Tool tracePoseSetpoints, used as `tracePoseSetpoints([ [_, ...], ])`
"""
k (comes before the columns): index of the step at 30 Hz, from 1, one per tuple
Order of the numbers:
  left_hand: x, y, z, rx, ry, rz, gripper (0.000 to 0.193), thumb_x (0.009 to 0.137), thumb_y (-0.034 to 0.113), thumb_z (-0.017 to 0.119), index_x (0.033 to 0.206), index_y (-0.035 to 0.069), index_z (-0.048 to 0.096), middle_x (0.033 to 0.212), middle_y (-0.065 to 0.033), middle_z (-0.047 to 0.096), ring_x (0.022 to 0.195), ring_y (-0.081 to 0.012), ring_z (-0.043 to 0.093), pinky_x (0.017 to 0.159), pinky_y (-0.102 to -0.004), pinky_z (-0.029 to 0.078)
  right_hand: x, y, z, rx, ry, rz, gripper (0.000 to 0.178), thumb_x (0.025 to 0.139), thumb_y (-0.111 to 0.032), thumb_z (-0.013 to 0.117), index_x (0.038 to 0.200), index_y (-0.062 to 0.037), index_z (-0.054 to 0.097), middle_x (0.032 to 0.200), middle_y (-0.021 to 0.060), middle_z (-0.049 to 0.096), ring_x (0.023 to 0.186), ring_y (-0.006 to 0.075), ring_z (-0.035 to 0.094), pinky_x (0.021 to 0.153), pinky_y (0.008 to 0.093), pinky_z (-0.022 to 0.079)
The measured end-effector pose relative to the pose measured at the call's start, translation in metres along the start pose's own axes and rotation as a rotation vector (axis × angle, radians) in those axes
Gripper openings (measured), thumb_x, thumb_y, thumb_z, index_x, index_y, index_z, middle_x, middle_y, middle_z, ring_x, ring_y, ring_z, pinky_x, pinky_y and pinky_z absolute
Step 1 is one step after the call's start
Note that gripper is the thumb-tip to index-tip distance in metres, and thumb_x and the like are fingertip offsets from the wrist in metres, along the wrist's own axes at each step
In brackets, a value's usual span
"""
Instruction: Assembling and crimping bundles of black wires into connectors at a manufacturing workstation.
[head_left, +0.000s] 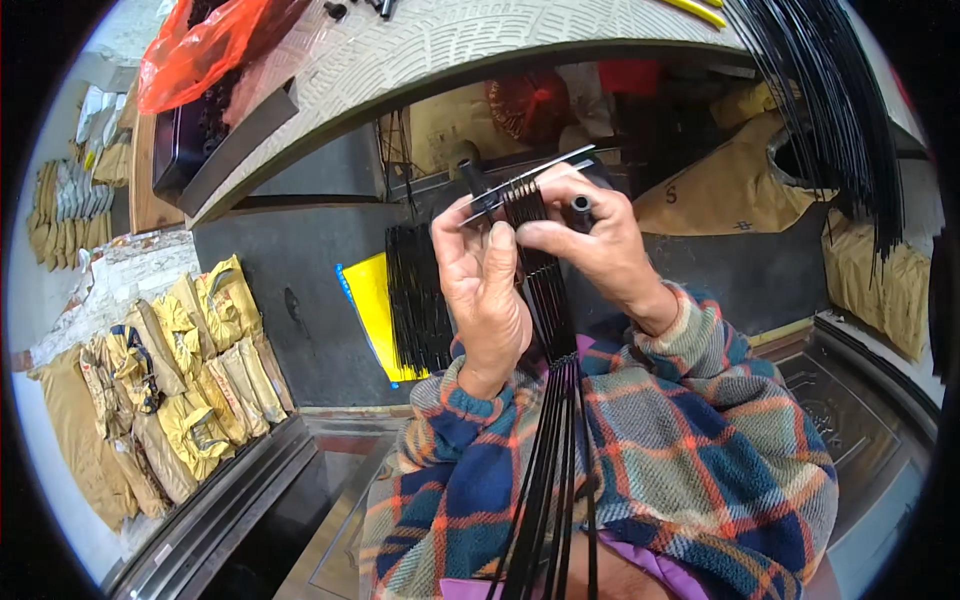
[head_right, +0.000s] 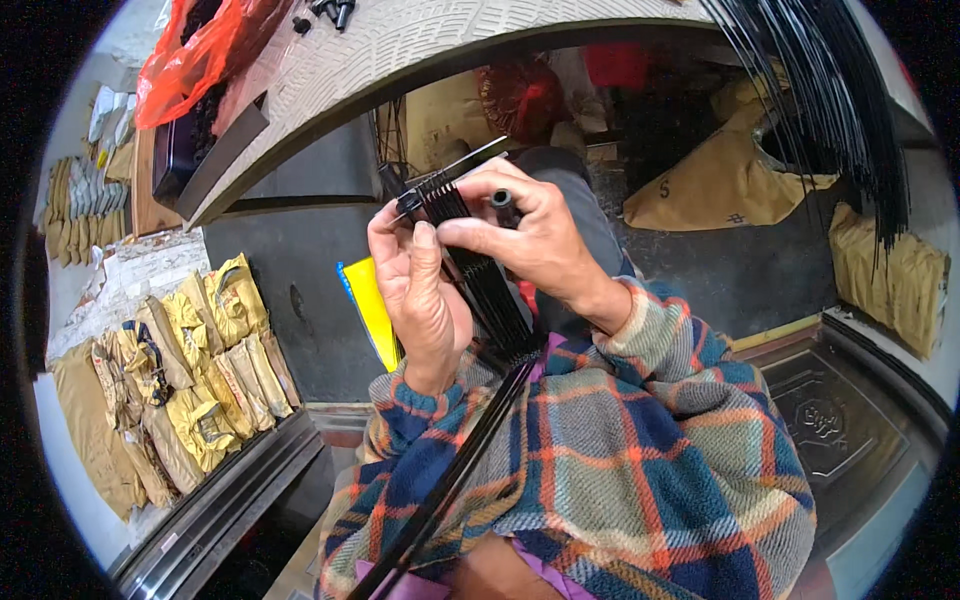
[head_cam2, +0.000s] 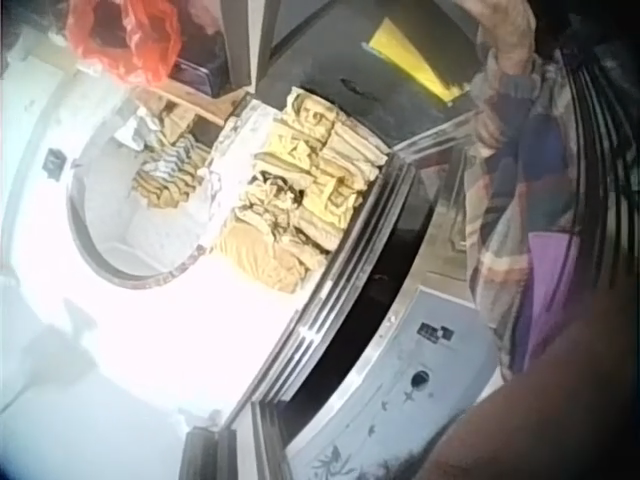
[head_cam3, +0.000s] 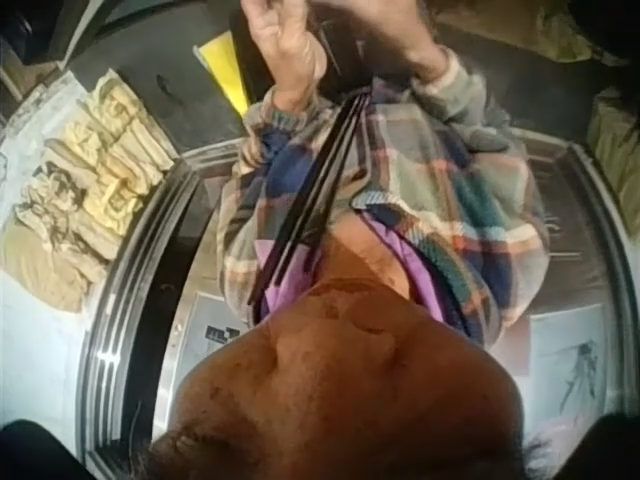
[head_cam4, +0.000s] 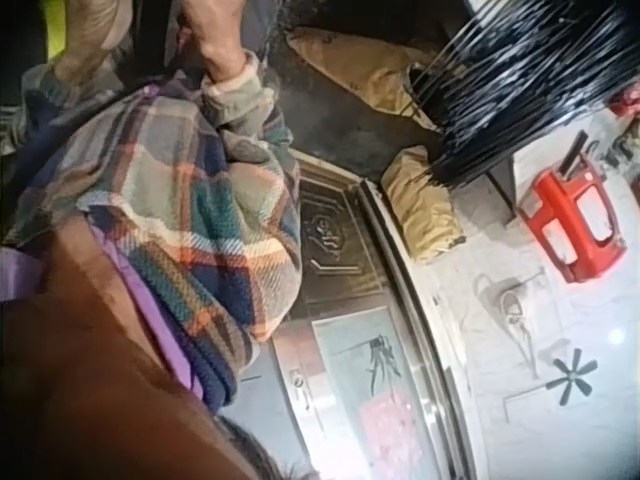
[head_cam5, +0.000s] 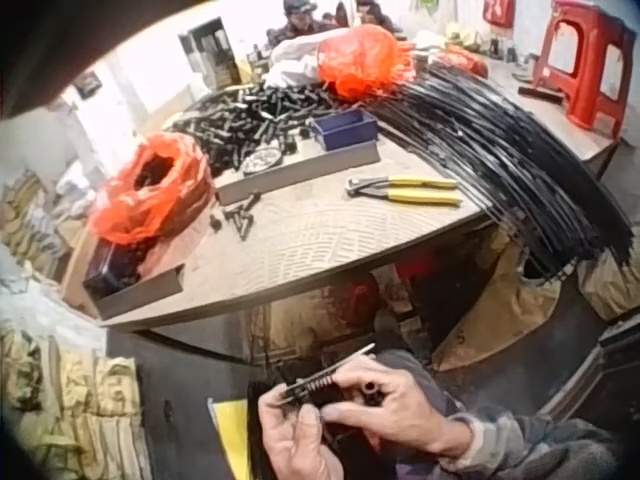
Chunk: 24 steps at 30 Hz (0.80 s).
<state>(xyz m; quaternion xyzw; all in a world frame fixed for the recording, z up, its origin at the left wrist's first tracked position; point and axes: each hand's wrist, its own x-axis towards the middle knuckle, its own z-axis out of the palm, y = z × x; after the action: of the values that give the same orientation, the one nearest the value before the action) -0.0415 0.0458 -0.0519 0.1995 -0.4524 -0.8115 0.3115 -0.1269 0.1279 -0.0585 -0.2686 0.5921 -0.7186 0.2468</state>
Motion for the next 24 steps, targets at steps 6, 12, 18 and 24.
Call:
tracePoseSetpoints([
  [6,0.011,0.015,-0.010,-0.060,-0.060,-0.130,0.027,0.084,0.002,0.055,0.109,0.003,0.043,0.103,-0.0065,0.052,0.095,-0.0102,0.050,0.084,-0.0241,0.040,0.003,-0.004,0.001,0.174,-0.050,0.142,0.014,0.076,-0.006,0.066,0.087,0.0016,0.064,0.081,0.0020,0.061,0.073,0.0064,0.054,0.066,0.0214,0.043],
  [12,0.021,0.033,-0.016,-0.001,-0.120,-0.159,0.025,0.077,0.001,0.066,0.096,0.003,0.049,0.084,-0.0045,0.059,0.073,-0.0096,0.057,0.067,-0.0211,0.047,0.001,-0.011,0.001,0.155,-0.083,0.206,0.014,0.077,-0.008,0.066,0.087,0.0011,0.064,0.077,0.0001,0.061,0.067,0.0045,0.053,0.059,0.0194,0.042],
  [18,0.021,0.033,-0.022,0.121,-0.083,-0.087,0.024,0.074,0.000,0.068,0.093,0.000,0.054,0.084,-0.0044,0.060,0.072,-0.0085,0.057,0.065,-0.0199,0.046,-0.003,-0.017,0.007,0.043,-0.053,0.092,0.014,0.078,-0.007,0.065,0.089,0.0010,0.062,0.079,-0.0006,0.059,0.072,0.0047,0.052,0.063,0.0196,0.042],
  [24,0.017,0.035,-0.022,0.111,-0.110,-0.092,0.026,0.079,0.007,0.065,0.101,-0.002,0.053,0.090,-0.0066,0.061,0.074,-0.0097,0.057,0.069,-0.0211,0.046,0.000,-0.006,0.012,0.137,-0.127,0.050,0.026,0.079,-0.005,0.061,0.102,0.0014,0.051,0.091,0.0038,0.055,0.086,0.0077,0.051,0.078,0.0229,0.041],
])
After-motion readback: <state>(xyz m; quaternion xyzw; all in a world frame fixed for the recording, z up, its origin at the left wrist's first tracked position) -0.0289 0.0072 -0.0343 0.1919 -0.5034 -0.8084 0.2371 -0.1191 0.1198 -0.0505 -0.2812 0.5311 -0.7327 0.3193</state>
